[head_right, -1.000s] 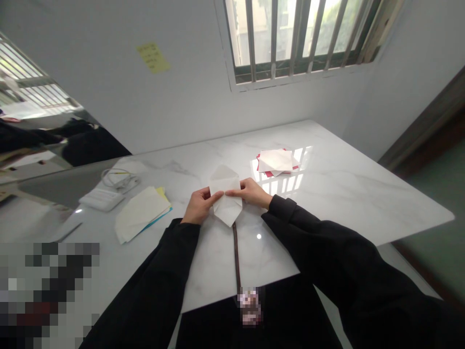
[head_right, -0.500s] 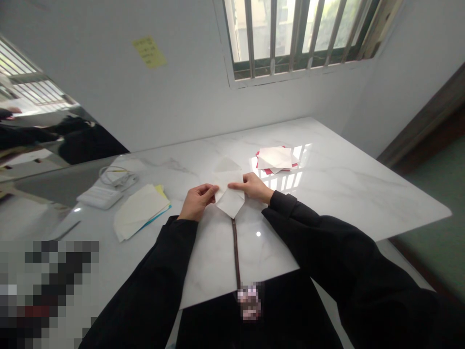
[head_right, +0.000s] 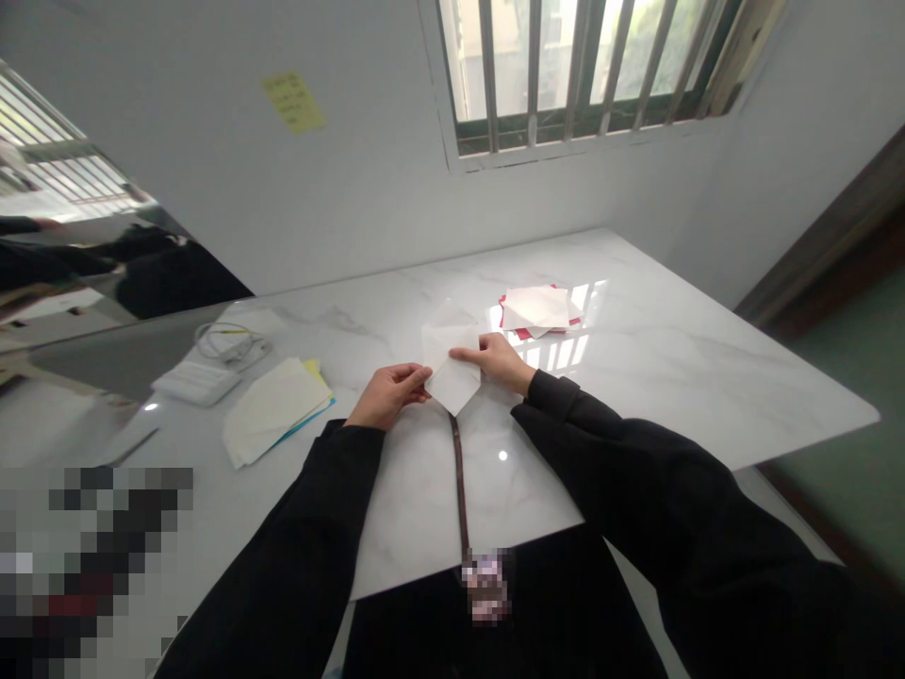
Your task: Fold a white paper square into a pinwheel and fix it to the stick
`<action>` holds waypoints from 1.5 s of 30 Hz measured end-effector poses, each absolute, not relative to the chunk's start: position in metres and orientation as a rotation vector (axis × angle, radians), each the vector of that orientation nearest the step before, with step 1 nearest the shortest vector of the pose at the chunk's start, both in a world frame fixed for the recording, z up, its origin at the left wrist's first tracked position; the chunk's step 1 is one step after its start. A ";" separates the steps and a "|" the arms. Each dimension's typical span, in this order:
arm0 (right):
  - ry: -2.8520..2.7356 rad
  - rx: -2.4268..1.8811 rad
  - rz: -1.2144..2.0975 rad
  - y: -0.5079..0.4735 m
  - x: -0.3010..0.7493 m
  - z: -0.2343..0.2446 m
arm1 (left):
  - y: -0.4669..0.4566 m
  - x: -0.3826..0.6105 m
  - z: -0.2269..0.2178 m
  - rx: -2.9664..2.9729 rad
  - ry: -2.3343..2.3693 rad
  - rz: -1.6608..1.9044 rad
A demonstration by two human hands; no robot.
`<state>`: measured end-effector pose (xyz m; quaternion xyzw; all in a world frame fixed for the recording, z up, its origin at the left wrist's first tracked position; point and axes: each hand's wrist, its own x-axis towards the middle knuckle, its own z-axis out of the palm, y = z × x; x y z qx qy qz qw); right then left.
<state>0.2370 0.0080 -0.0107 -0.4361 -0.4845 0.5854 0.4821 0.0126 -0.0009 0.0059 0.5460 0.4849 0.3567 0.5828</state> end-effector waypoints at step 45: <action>-0.908 -0.968 1.664 0.014 0.241 -0.009 | -0.013 0.018 0.024 1.662 1.039 1.078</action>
